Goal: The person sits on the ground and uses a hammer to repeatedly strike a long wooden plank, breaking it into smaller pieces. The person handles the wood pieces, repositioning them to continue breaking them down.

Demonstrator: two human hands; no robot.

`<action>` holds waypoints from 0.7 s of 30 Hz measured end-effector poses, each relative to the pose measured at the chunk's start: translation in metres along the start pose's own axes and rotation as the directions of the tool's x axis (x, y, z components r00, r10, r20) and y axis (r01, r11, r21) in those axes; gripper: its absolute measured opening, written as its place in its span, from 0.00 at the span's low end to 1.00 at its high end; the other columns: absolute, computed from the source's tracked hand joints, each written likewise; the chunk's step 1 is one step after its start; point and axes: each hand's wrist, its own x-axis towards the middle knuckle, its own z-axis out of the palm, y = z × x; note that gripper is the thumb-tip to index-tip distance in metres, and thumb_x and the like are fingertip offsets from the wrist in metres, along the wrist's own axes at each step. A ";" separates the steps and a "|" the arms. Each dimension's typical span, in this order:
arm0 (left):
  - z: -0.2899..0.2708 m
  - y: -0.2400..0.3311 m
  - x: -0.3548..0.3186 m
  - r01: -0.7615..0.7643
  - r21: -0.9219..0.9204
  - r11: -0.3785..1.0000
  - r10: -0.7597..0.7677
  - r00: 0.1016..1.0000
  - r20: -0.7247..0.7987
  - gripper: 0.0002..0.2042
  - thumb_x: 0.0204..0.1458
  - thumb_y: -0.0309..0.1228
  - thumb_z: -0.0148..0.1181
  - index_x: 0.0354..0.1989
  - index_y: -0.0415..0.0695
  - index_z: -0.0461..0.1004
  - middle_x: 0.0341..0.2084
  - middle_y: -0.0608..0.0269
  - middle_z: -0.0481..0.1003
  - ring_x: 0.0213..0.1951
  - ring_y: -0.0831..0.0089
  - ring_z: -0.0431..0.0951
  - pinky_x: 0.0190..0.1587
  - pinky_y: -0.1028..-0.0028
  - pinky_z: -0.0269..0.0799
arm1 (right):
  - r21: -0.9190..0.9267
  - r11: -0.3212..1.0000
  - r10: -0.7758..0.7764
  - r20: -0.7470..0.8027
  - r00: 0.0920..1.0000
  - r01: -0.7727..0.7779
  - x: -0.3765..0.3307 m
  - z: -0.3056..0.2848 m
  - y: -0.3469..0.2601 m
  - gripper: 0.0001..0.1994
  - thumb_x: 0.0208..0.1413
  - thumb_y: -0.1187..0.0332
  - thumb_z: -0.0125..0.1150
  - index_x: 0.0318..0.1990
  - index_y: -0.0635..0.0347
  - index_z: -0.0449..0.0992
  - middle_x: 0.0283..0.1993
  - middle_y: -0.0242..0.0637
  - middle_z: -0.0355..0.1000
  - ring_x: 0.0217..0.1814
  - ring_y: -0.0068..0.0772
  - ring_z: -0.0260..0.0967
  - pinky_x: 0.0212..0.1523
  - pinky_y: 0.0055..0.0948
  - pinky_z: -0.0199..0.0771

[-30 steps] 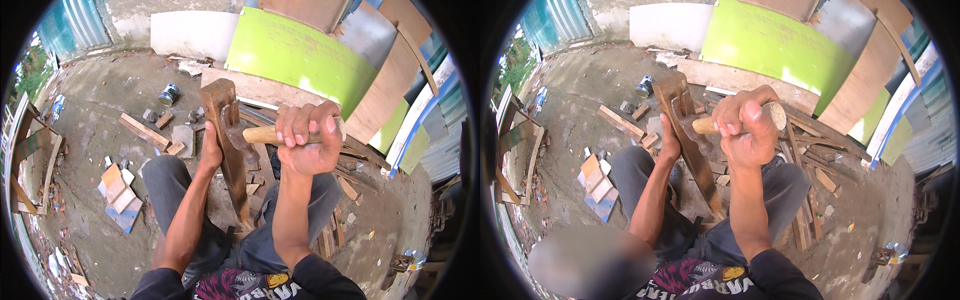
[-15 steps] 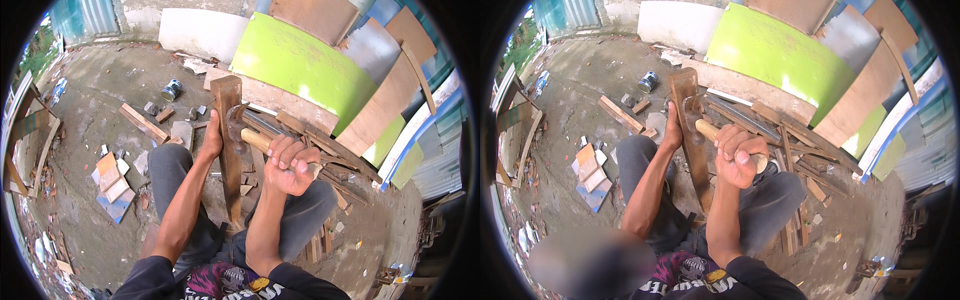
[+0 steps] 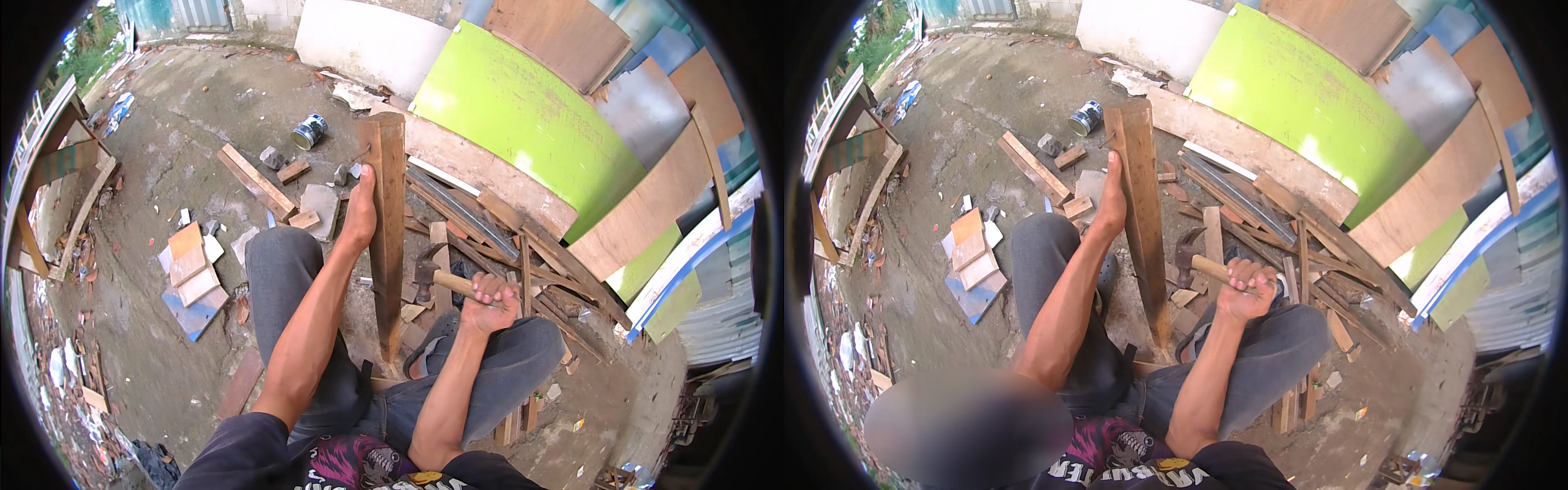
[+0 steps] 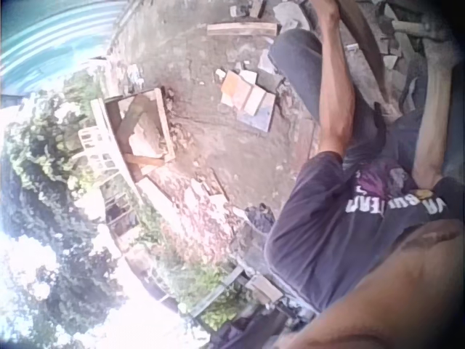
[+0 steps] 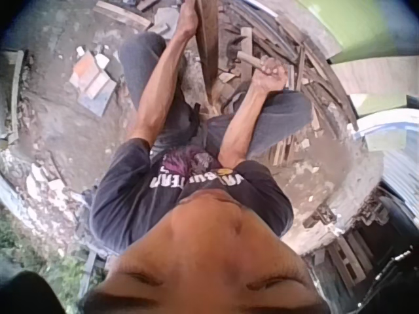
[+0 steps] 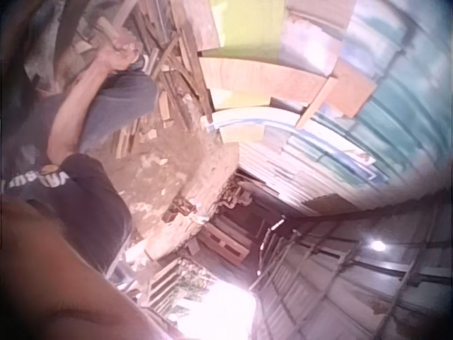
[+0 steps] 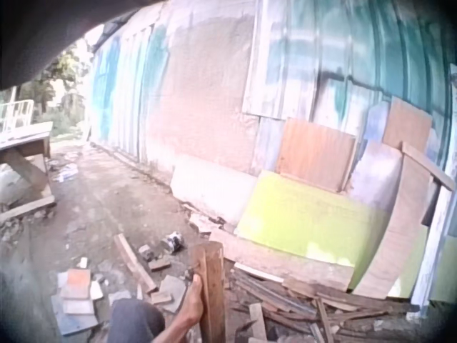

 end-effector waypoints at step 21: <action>-0.003 0.000 -0.028 0.347 -0.177 0.921 -0.104 0.656 0.747 0.61 0.27 0.82 0.54 0.59 0.36 0.67 0.50 0.50 0.74 0.53 0.61 0.74 0.55 0.62 0.71 | 0.122 0.976 0.100 0.496 0.863 -0.183 0.080 0.056 -0.107 0.15 0.58 0.61 0.51 0.20 0.51 0.62 0.12 0.27 0.58 0.14 0.22 0.55 0.23 0.27 0.59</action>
